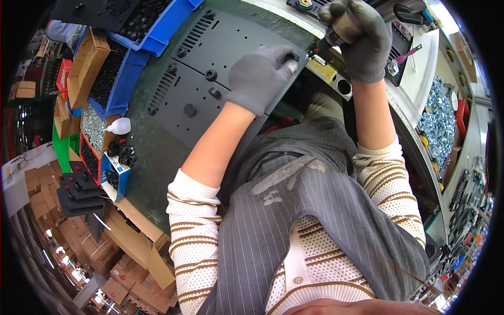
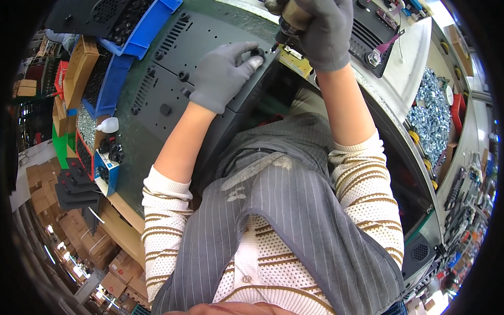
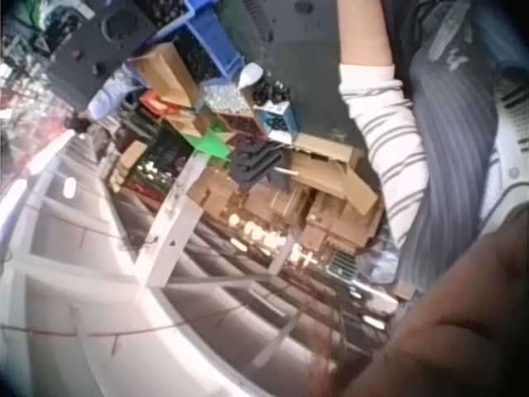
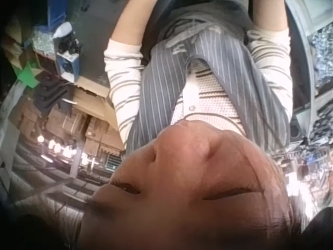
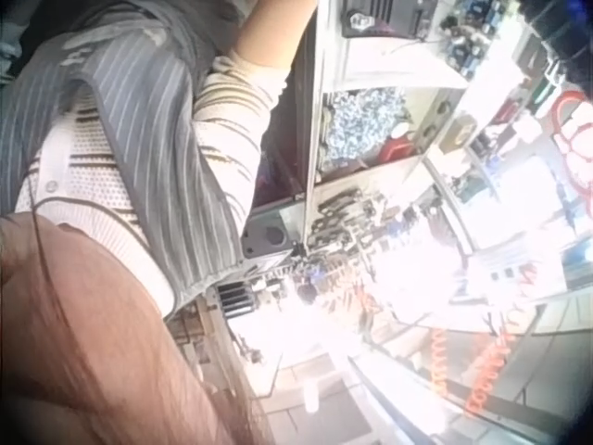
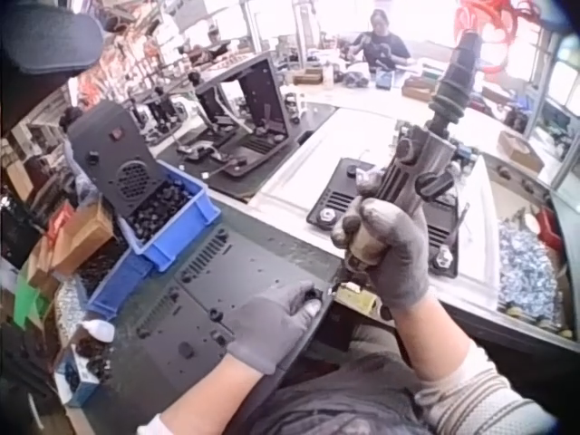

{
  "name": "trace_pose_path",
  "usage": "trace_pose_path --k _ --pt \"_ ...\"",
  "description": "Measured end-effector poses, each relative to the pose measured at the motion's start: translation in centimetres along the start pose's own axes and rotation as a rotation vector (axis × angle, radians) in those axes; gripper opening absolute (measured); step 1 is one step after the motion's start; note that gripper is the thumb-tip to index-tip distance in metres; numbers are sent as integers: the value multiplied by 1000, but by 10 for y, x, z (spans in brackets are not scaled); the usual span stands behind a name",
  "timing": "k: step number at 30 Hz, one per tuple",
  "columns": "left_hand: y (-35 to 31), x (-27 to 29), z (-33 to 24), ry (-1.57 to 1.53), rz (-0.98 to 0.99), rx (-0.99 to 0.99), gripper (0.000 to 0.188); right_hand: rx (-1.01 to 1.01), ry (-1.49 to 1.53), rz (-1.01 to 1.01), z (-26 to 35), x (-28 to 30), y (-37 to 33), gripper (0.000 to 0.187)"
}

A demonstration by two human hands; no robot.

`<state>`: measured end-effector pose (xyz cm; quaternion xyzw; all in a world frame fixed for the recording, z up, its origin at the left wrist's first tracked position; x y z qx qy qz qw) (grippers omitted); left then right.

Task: The recorder assembles an electronic device housing by attaching components, using a power screwdriver, and applying adhesive.

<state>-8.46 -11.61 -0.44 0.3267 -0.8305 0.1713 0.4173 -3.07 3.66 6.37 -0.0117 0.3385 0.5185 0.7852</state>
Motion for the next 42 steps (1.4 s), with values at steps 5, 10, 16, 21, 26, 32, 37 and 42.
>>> trace_pose_path --k 5,10,16,21,26,32,37,42 --pt "14 -19 -5 37 1 -12 34 -53 -103 26 -14 -8 11 31" --pt "16 -24 -5 82 14 36 34 225 272 499 -34 -39 23 41" --pt "13 -18 2 78 45 28 40 -138 -121 217 -49 -28 17 49" --pt "-13 23 55 -1340 -74 241 39 -14 -22 420 -57 -33 26 49" --pt "-59 47 82 -1819 -63 165 33 -197 -158 286 -56 -38 23 49" --pt "-110 48 107 -1754 -417 396 30 149 766 652 -22 -72 18 37" --pt "-125 37 109 -1841 -423 256 23 96 408 258 -6 -95 -18 44" --pt "-126 -1 63 -2184 -17 164 18 83 620 265 -2 -128 -37 44"
Point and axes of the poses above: each hand's wrist, its own y-axis towards the middle knuckle, its own x-axis out of the back of the hand, z = x × y, the point moved 10 cm from there along y, towards the middle knuckle, and after that the axes turned 6 degrees about z, right-handed, at the moved point
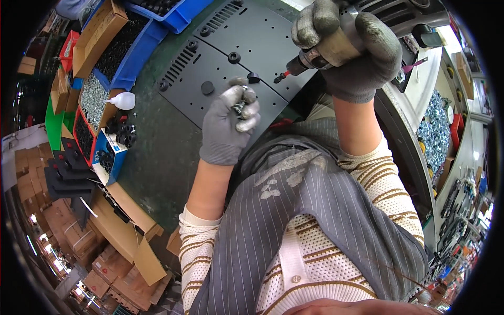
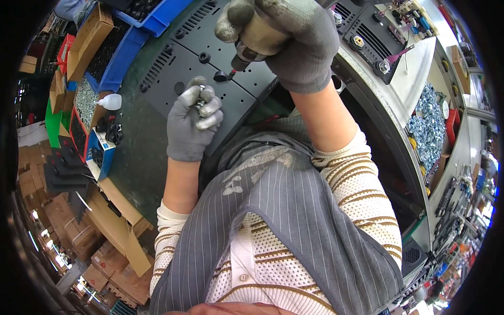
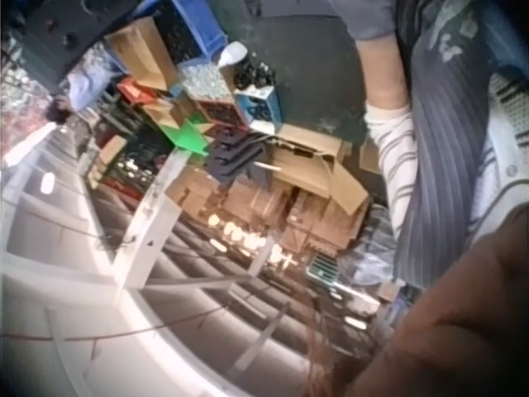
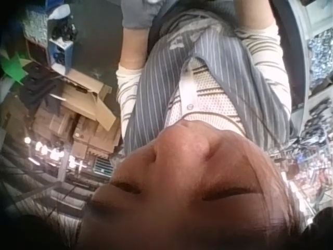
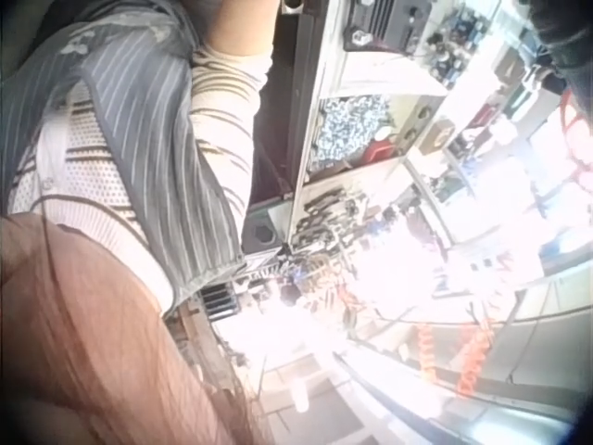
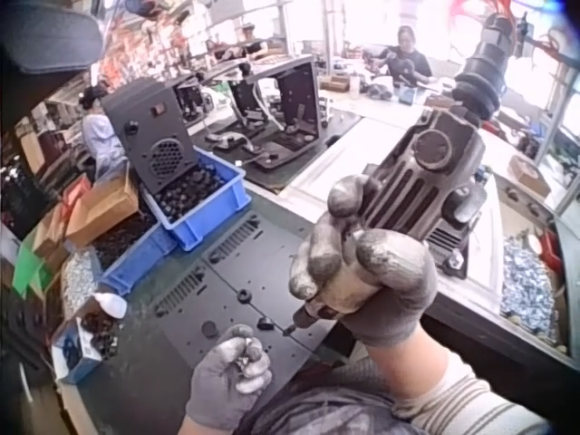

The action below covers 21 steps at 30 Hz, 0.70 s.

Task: The recorder assembles an electronic device housing by attaching components, using a power screwdriver, and applying adhesive.

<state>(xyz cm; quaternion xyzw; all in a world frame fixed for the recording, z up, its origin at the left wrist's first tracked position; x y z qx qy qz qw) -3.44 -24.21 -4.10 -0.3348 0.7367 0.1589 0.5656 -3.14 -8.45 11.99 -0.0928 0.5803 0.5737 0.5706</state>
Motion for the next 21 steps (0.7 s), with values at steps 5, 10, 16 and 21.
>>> trace_pose_path --k 5,10,16,21 --pt "-2 -8 15 -110 86 32 21 -70 172 -56 -19 -11 -3 37" --pt "-7 -18 19 -161 76 59 21 -176 177 -23 -33 -18 -13 38" --pt "-7 -22 28 -218 88 89 23 -221 64 16 -32 -17 -22 44" --pt "0 -15 10 476 -90 17 27 -22 809 473 -22 -4 1 44"
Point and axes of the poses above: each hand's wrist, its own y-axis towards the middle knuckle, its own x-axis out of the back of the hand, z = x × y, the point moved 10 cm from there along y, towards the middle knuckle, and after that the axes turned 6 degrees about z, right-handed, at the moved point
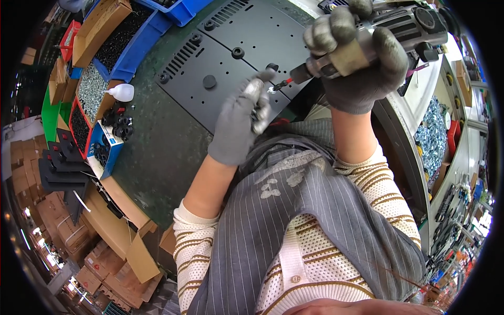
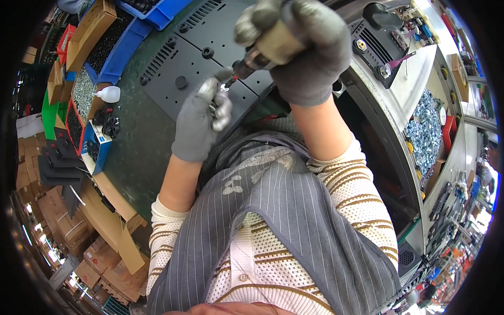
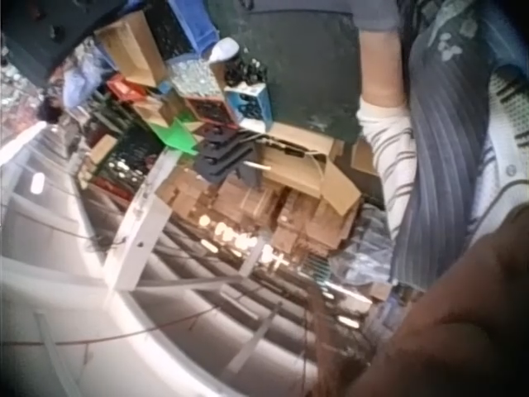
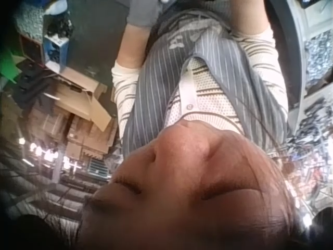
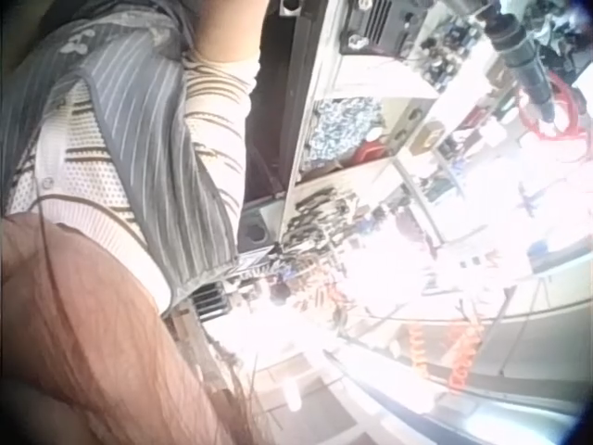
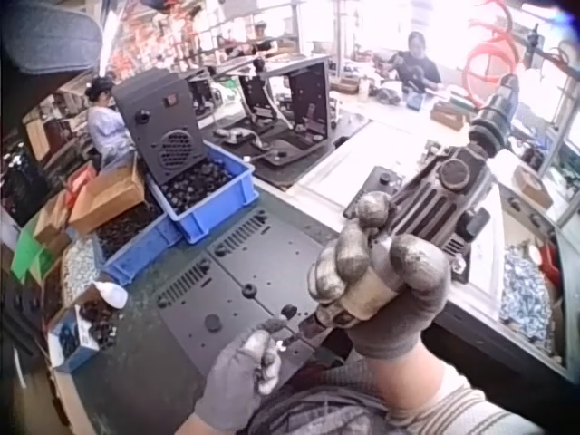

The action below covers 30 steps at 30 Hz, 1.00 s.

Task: The recorder assembles an electronic device housing by attaching components, using a power screwdriver, and applying adhesive.

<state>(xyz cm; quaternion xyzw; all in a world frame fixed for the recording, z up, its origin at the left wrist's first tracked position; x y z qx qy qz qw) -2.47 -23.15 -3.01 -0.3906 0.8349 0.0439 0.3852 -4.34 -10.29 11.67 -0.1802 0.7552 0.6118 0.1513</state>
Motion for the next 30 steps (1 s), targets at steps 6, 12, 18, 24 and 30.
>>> trace_pose_path --k 6,12,18,24,30 --pt "28 -11 -57 1698 -260 -463 37 -150 -952 -483 62 1 -28 46" --pt "28 -35 -18 1901 -55 -384 35 -177 -990 -438 71 -7 -31 43" --pt "42 -16 -32 1798 -177 -305 34 -59 -1204 -743 76 -16 -41 39" --pt "24 -19 -14 1640 -118 -145 32 -106 -1154 -793 59 -4 -51 39" --pt "27 -23 -11 1689 -191 -228 31 -417 -1221 -400 28 20 -48 36"
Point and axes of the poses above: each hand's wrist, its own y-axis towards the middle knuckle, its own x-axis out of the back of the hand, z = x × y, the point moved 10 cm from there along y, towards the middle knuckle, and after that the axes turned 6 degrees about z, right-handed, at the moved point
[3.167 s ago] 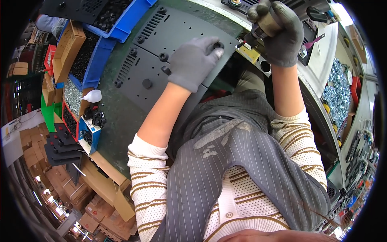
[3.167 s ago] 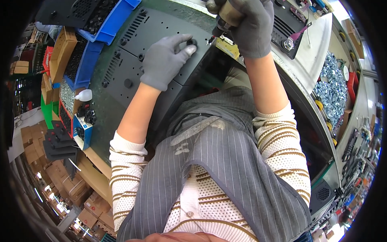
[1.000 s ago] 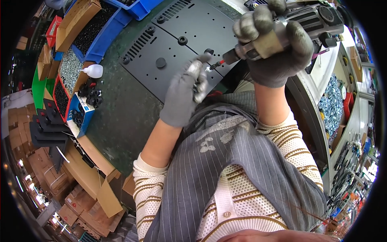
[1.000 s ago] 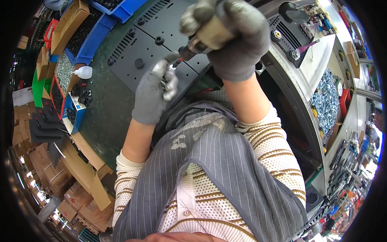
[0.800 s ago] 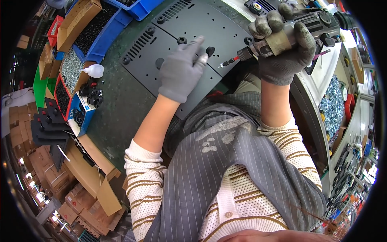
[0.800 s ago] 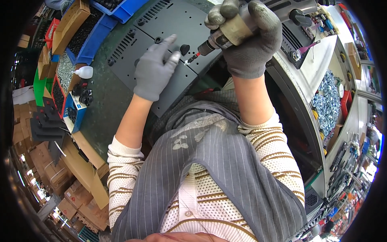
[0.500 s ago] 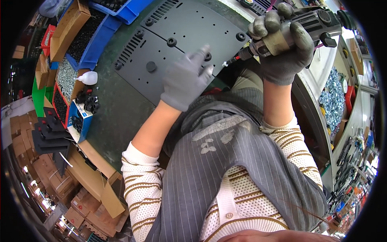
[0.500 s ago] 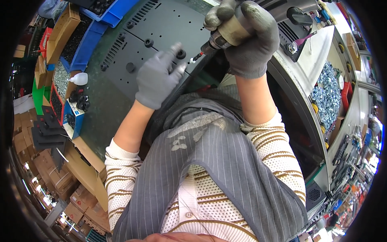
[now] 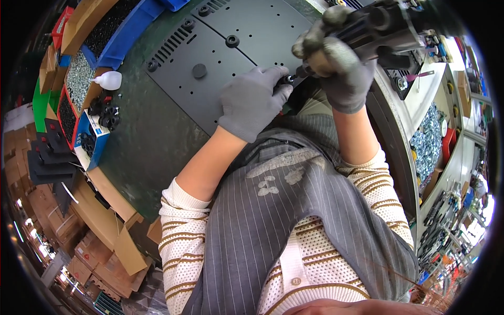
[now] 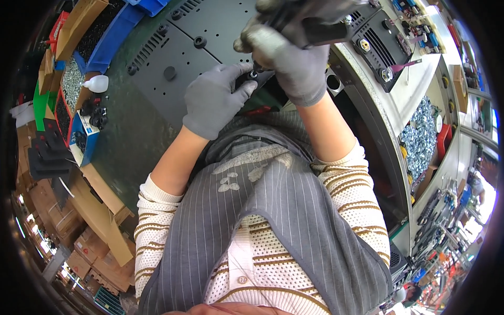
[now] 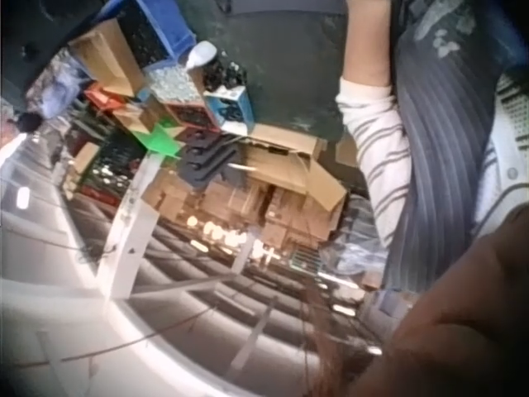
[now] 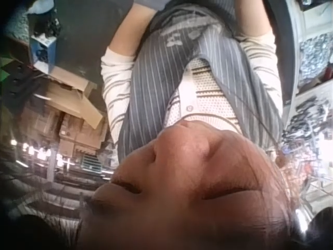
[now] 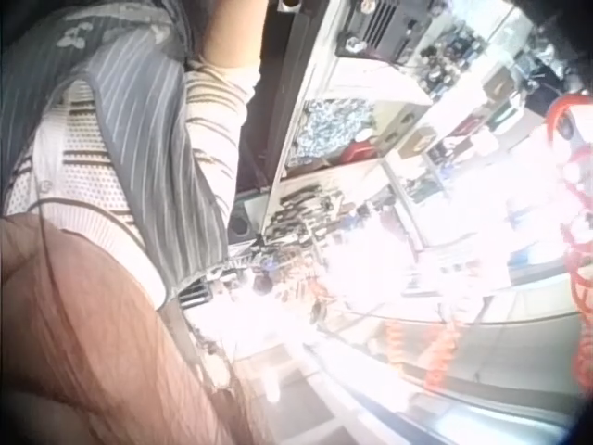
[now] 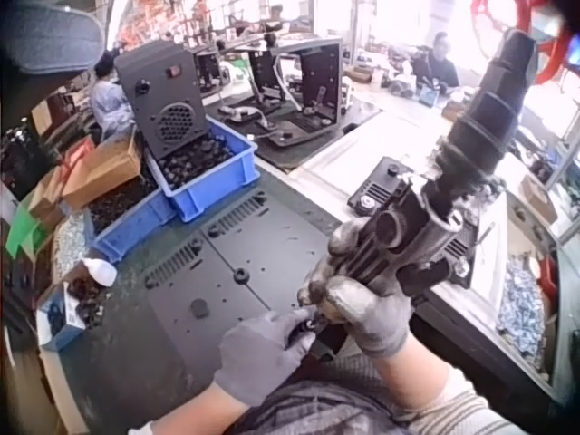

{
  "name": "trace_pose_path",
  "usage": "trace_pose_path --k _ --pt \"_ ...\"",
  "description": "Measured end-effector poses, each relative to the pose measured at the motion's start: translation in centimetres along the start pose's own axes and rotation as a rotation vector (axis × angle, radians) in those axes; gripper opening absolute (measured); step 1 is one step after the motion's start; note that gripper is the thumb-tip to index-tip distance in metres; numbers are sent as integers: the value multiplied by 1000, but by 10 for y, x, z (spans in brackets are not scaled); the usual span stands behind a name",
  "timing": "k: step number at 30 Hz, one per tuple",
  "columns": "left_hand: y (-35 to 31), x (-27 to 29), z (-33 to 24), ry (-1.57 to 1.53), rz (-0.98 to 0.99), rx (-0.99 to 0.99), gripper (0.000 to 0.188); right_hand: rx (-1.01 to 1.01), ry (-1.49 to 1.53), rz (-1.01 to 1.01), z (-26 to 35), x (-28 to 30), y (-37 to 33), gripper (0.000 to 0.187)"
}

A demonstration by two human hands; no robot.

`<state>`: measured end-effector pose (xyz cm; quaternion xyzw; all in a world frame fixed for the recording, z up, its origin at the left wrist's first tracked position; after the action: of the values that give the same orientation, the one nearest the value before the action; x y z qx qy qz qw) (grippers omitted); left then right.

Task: The recorder assembles an electronic device housing by attaching components, using a power screwdriver, and applying adhesive.

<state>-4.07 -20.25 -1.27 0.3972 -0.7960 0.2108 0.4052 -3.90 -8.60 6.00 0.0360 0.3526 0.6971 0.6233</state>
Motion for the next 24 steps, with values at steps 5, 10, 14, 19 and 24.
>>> trace_pose_path --k 5,10,14,19,24 --pt "0 -9 5 88 21 3 30 -180 -63 -73 -33 0 -10 38" --pt "2 -8 5 178 76 72 30 -321 -91 -55 -46 11 -9 42" --pt "7 -8 6 197 147 96 36 -264 64 82 -49 1 -1 47" --pt "15 18 39 -364 -31 100 36 -534 43 98 -58 -7 3 46" --pt "-11 2 99 -2071 -16 366 25 -109 -5 23 -13 5 15 44"
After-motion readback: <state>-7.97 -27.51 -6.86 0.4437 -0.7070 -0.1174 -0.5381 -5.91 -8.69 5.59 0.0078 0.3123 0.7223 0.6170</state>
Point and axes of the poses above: each hand's wrist, its own y-axis towards the middle knuckle, its own x-axis out of the back of the hand, z = x × y, the point moved 10 cm from there along y, towards the middle knuckle, and after that the axes turned 6 degrees about z, right-handed, at the moved point
